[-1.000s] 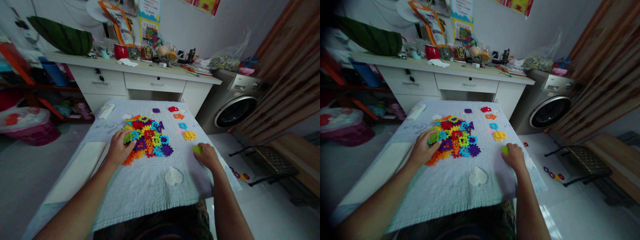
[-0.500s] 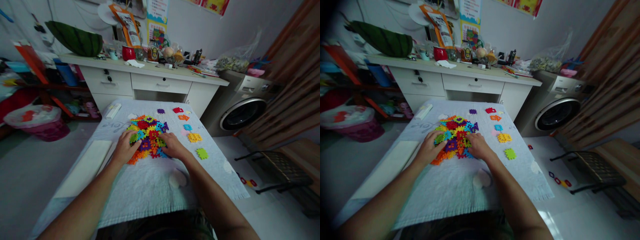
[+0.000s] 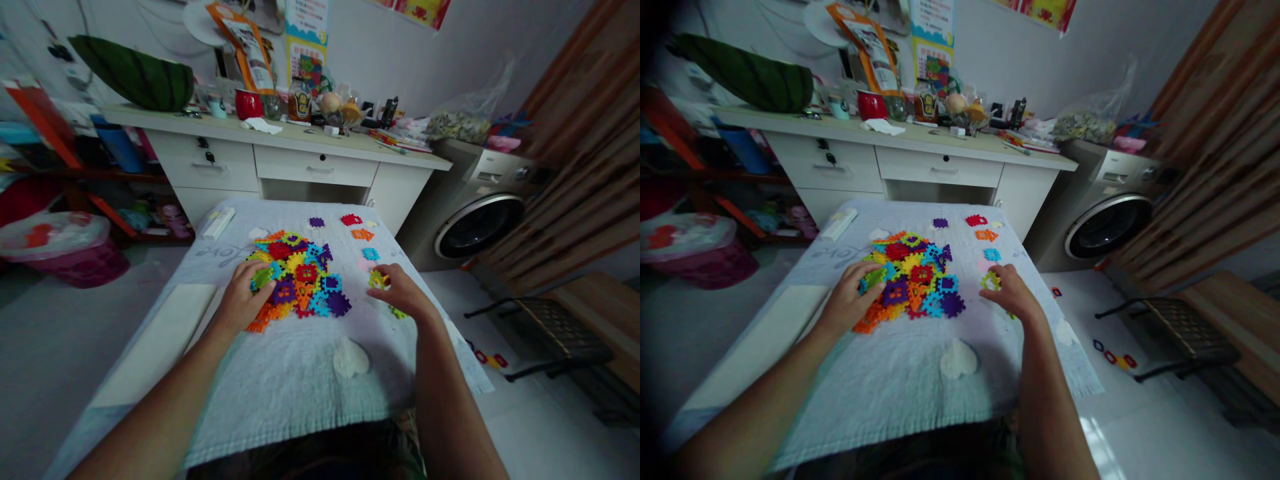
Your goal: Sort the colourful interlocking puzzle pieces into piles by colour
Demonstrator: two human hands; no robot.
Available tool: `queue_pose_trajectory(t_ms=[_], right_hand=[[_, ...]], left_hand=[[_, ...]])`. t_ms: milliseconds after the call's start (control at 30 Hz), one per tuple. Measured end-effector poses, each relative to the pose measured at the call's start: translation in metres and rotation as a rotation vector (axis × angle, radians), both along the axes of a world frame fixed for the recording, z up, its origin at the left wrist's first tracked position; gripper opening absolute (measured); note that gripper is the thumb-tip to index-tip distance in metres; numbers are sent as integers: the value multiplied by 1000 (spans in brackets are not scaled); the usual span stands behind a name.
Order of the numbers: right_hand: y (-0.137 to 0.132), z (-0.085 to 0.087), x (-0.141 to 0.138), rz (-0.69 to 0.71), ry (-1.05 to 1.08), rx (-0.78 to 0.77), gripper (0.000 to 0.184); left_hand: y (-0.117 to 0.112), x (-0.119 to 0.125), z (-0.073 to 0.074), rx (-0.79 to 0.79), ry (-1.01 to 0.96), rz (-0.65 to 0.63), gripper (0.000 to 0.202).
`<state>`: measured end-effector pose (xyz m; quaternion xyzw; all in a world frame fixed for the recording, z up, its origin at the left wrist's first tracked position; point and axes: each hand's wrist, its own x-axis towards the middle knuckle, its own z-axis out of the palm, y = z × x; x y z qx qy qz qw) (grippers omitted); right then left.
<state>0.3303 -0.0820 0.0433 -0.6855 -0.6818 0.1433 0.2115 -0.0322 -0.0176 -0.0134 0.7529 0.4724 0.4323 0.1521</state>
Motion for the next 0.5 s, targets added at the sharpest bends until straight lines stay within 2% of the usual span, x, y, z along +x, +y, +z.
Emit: queue_pose_trajectory(t_ms=[100,200,333,500], right_hand=[[-18,-4,42,-185,-118,-96,57],[-32,-9,63,-312,-149,-180,66],[-41,-14,69,-334,-115,-257,62],[-35,-9,61,-332,-136,-140,35]], left_hand=[[0,0,0,0,-9,-8,33],[-1,1,-1,6,-10,-22,33],[0,0,-4,4,-27,-27,32],[3,-3,-9,-18,-48,-26,34]])
